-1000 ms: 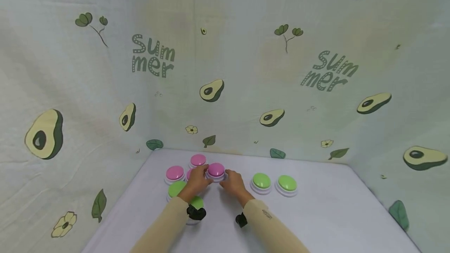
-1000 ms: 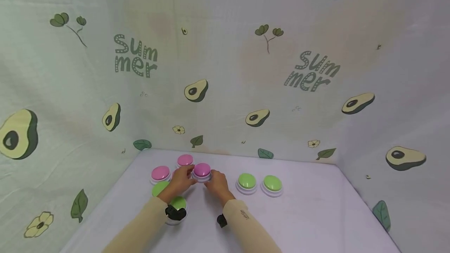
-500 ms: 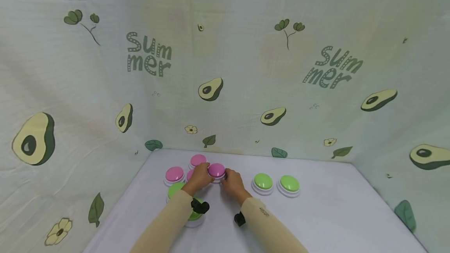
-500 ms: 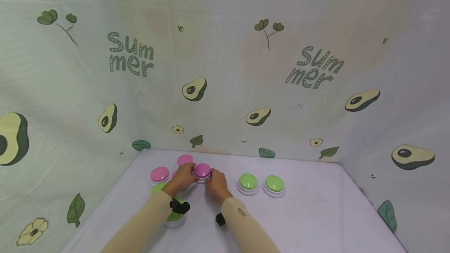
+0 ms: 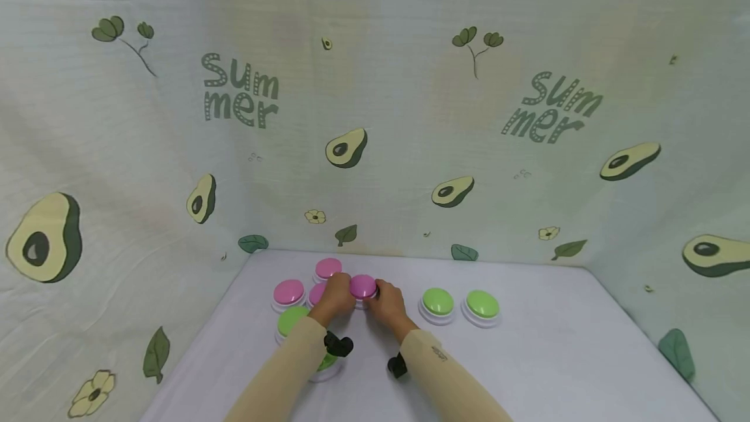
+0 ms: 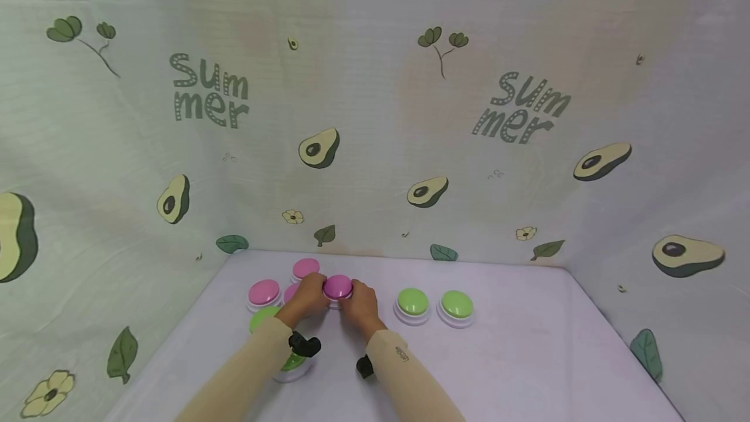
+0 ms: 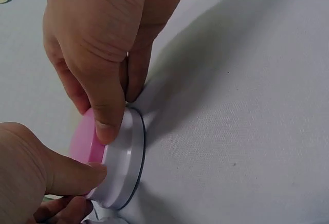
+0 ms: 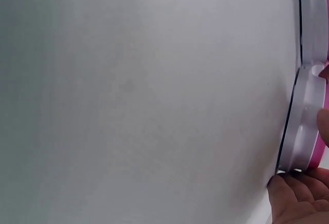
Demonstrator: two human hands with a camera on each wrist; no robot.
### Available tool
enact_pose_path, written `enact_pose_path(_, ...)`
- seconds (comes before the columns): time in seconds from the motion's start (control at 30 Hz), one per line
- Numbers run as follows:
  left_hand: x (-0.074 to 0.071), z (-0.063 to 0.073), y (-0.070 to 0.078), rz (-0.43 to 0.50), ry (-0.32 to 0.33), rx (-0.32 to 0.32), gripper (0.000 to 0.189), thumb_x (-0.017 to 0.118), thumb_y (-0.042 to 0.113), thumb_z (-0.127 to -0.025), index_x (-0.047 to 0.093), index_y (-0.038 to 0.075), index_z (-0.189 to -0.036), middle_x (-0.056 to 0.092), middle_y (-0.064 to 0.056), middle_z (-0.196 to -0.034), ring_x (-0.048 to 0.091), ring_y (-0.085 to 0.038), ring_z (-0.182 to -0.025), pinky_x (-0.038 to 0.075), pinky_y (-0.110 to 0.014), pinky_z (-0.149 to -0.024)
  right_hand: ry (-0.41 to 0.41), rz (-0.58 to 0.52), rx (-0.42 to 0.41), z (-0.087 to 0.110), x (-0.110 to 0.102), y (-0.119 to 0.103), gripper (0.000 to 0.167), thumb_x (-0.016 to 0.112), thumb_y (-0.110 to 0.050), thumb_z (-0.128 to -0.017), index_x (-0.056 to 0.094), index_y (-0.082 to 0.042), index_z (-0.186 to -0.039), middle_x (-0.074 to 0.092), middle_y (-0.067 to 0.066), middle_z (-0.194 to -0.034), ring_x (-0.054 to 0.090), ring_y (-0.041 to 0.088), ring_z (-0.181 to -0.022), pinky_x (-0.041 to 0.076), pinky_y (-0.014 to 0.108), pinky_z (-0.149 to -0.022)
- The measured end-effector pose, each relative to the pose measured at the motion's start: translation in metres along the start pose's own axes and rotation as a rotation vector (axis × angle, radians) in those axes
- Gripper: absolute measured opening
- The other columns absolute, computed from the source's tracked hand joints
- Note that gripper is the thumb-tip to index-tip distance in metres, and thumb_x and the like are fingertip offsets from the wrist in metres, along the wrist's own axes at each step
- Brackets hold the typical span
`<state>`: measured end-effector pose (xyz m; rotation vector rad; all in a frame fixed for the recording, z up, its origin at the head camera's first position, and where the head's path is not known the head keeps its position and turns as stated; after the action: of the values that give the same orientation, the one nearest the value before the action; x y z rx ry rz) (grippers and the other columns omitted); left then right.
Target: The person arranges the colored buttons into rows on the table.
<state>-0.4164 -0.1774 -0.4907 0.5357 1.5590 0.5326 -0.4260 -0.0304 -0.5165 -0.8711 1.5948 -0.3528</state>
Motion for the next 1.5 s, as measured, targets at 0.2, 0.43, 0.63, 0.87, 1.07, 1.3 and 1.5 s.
enact_pose_path(0.2,0.005,0.003,0.006,-0.021,0.046,0.048,0.035,0.08,-0.008,-0.076,0.07,-0.012,-0.109,0.069,-0.022,-0.1,0.068,-0.037,-0.101,0.059,-0.05,-0.098,0.019,-0.036,0.017,0.006,-0.011,0.002,0.05,0.087,-0.008,-0.081,0.068,0.011,-0.123,0.072,0.028,-0.118,0.067,0.046,-0.114,0.054,0.057,-0.103)
enact_pose_path(0.43,0.013,0.011,0.013,0.017,0.07,0.028,0.04,0.082,-0.004,-0.08,0.068,-0.011,-0.117,0.068,-0.024,-0.11,0.065,-0.04,-0.111,0.056,-0.052,-0.103,0.036,-0.1,0.076,0.014,-0.02,0.006,0.05,0.09,-0.006,-0.079,0.069,0.011,-0.121,0.073,0.026,-0.118,0.067,0.043,-0.115,0.054,0.056,-0.104)
enact_pose_path(0.63,0.019,0.015,0.02,0.065,0.059,0.037,0.043,0.084,-0.005,-0.08,0.068,-0.009,-0.12,0.065,-0.022,-0.115,0.063,-0.038,-0.114,0.055,-0.052,-0.104,0.081,-0.121,0.114,0.021,-0.029,0.011,0.056,0.094,-0.011,-0.077,0.07,0.011,-0.122,0.074,0.026,-0.118,0.068,0.042,-0.115,0.056,0.054,-0.102)
enact_pose_path(0.87,0.027,0.02,0.031,0.147,0.08,0.049,0.053,0.087,-0.004,-0.079,0.066,-0.009,-0.127,0.061,-0.021,-0.116,0.059,-0.036,-0.114,0.054,-0.053,-0.106,0.109,-0.149,0.114,0.032,-0.045,0.015,0.058,0.094,-0.012,-0.078,0.069,0.011,-0.124,0.073,0.026,-0.12,0.069,0.041,-0.115,0.058,0.052,-0.1)
enact_pose_path(1.07,0.035,0.021,0.043,0.194,0.126,0.112,0.056,0.088,-0.004,-0.077,0.066,-0.011,-0.127,0.059,-0.018,-0.111,0.06,-0.033,-0.107,0.057,-0.05,-0.1,0.143,-0.181,0.102,0.037,-0.062,0.019,0.059,0.093,-0.01,-0.078,0.067,0.012,-0.126,0.072,0.028,-0.122,0.069,0.042,-0.116,0.058,0.053,-0.1)
enact_pose_path(1.3,0.048,0.026,0.069,0.332,0.156,0.167,0.053,0.082,-0.01,-0.079,0.063,-0.017,-0.128,0.057,-0.025,-0.113,0.063,-0.042,-0.112,0.058,-0.05,-0.1,0.2,-0.142,0.107,0.046,-0.087,0.03,0.062,0.094,-0.011,-0.077,0.066,0.012,-0.128,0.072,0.028,-0.123,0.071,0.041,-0.114,0.059,0.053,-0.099)
enact_pose_path(1.5,0.069,0.026,0.094,0.461,0.221,0.208,0.044,0.078,-0.019,-0.078,0.066,-0.018,-0.121,0.058,-0.024,-0.109,0.065,-0.044,-0.112,0.061,-0.046,-0.097,0.233,-0.157,0.131,0.053,-0.112,0.043,0.066,0.093,-0.009,-0.077,0.063,0.014,-0.132,0.069,0.03,-0.126,0.069,0.043,-0.116,0.058,0.053,-0.1)
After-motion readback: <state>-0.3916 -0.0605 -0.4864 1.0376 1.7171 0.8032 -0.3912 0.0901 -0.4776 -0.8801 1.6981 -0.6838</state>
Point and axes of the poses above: each hand's wrist, its own z-axis away from the middle knuckle, its own x-axis out of the palm, y = z × x, the point moved 1 cm from there along -z, towards the middle knuckle
